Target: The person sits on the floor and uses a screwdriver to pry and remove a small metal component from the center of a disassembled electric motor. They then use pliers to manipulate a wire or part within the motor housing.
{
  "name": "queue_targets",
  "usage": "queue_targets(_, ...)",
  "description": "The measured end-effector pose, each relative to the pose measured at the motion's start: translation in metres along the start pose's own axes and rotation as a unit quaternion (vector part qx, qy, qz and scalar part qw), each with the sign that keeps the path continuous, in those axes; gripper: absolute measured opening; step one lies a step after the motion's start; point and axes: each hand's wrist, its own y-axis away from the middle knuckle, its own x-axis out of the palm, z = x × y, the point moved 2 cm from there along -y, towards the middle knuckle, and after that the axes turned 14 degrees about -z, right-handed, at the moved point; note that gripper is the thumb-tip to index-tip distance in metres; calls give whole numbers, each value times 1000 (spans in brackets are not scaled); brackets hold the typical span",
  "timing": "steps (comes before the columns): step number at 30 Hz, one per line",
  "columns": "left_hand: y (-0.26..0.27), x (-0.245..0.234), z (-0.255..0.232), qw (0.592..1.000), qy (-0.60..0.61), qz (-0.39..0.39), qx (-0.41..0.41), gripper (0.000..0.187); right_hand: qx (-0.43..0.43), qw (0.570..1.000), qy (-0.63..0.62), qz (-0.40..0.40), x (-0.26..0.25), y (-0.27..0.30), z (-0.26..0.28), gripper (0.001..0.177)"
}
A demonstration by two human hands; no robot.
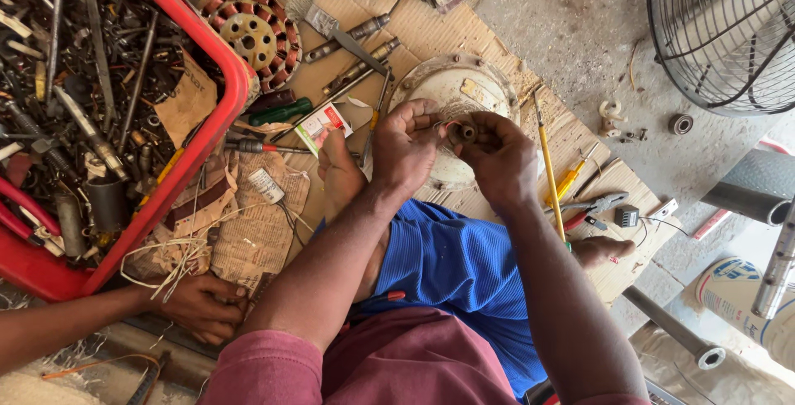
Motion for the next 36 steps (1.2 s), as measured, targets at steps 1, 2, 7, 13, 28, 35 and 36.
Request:
queue_targets(1,1,-1,-4,1000,-15,0,0,33,36,999,-33,4,0,-1,0,45)
queue_targets(2,2,-1,-9,999,-32,0,-3,33,71,995,-65,10,1,-2,0,43)
queue_targets(7,8,-3,-19,999,-41,-5,11,38,94,993,-71,-15,0,-1,-2,38)
queue_targets(13,6,-1,-13,997,46,27,49,41,133,985,-84,-68,4,7,-14,33)
queue_targets(28,18,2,-30,984,-125,46,117,45,133,977,-116,-120,8,-4,-17,25)
queue_targets(35,10,2,-30,978,-171,57,107,39,180,969,-142,-90,5,-2,-18,25)
queue_targets(36,7,3,-29,980,-161,64,92,39,194,964,-154,-95,4,0,-18,25)
